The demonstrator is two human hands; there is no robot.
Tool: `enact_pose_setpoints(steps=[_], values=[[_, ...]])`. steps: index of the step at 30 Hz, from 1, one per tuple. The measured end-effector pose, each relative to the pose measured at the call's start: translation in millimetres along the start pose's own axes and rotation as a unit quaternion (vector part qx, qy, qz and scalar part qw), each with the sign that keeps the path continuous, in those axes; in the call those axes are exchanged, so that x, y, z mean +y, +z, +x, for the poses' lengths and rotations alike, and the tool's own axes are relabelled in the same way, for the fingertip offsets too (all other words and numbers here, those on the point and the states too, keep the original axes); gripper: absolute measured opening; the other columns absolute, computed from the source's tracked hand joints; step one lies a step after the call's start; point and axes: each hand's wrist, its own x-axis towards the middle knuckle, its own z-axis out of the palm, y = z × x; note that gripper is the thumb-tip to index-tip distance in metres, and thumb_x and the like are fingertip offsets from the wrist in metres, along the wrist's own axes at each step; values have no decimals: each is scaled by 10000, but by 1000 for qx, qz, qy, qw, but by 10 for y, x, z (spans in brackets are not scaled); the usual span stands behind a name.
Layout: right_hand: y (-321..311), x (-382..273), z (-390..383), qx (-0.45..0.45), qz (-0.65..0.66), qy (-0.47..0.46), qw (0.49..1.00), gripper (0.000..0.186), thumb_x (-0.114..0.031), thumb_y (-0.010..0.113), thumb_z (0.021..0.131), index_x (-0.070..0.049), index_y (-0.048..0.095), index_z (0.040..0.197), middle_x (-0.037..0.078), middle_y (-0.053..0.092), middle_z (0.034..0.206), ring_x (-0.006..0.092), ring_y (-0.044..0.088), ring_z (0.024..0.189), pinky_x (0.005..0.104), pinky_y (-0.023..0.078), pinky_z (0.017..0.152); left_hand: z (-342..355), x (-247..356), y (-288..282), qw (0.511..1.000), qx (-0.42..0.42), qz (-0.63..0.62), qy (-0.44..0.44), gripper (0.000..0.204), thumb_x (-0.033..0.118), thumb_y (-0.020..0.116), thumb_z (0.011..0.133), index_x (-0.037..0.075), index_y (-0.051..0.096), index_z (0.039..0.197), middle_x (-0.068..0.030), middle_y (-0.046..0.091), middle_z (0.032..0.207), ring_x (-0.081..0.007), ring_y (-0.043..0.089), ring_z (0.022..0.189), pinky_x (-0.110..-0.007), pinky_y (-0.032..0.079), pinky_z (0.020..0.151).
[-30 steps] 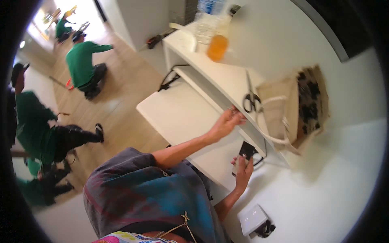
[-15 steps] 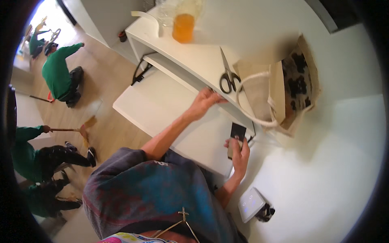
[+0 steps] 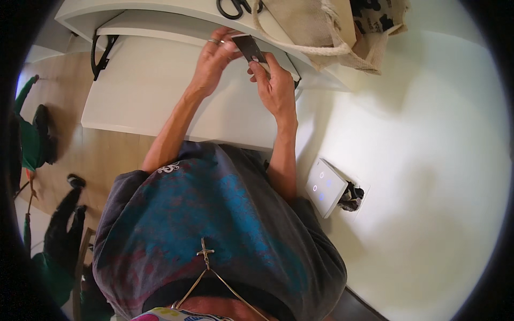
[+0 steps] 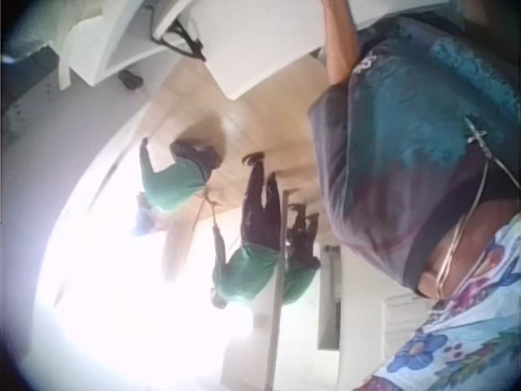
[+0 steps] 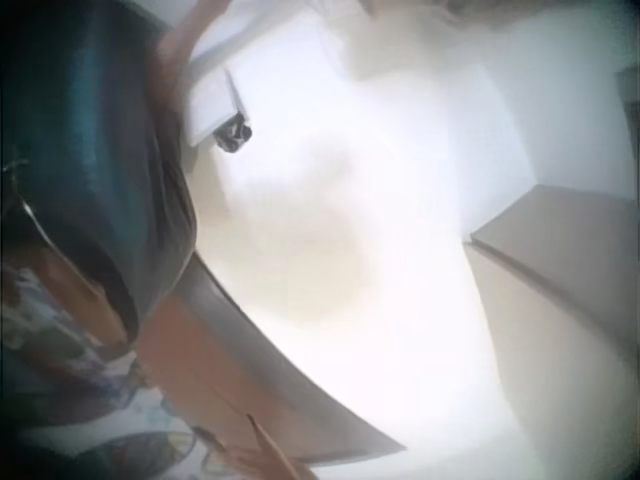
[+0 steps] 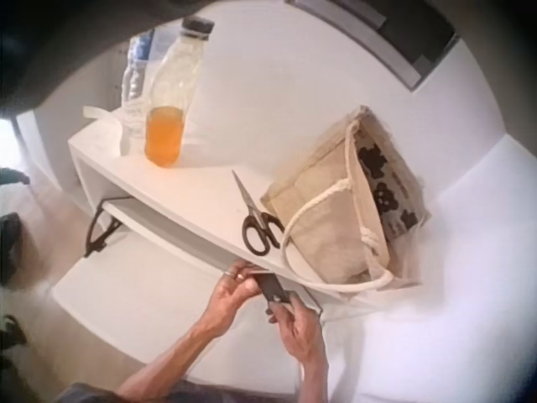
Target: The person attaches a black magnetic latch or hinge component to the inside of a white cabinet using a hand tool to press and secure it into place, handling the component and checking the fit.
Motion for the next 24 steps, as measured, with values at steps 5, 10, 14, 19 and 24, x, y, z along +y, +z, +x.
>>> enact_pose_setpoints(steps=[5,10,14,19,24], values=[[80,-24,99,3,-39,-7,999,363,-303,588,994,-57,586,1261,99,710,764,197,701,660,319,530,624,-20,-174,165,999,2,-40,-30,351,247,596,998,26,487,1248,-48,643,963,-94,573,792,-258,479,651],[128,12,116,5,-56,-13,998,374,-302,574,997,-108,572,1318,104,717,766,214,696,633,336,531,618,-3,-203,184,998,15,-62,-19,257,284,517,1038,56,516,1157,-22,649,862,-59,518,673,-228,429,545],[148,46,133,17,-73,-18,997,350,-300,564,999,-124,581,1302,98,704,736,221,687,617,341,526,611,17,-281,181,998,23,-62,-13,256,307,490,1049,64,508,1126,-20,644,845,-59,520,634,-231,425,519],[121,64,150,24,-92,-24,995,338,-295,556,1002,-120,587,1289,92,683,701,222,668,591,354,514,593,28,-325,219,997,16,-77,-10,246,320,487,1050,84,470,1116,-9,606,802,-65,529,613,-241,429,503],[153,82,173,36,-73,-42,996,315,-269,575,996,-98,603,1258,92,662,678,215,644,565,350,501,565,41,-344,246,996,44,-75,-7,240,326,498,1046,97,437,1082,-1,573,761,-67,533,615,-244,429,498]])
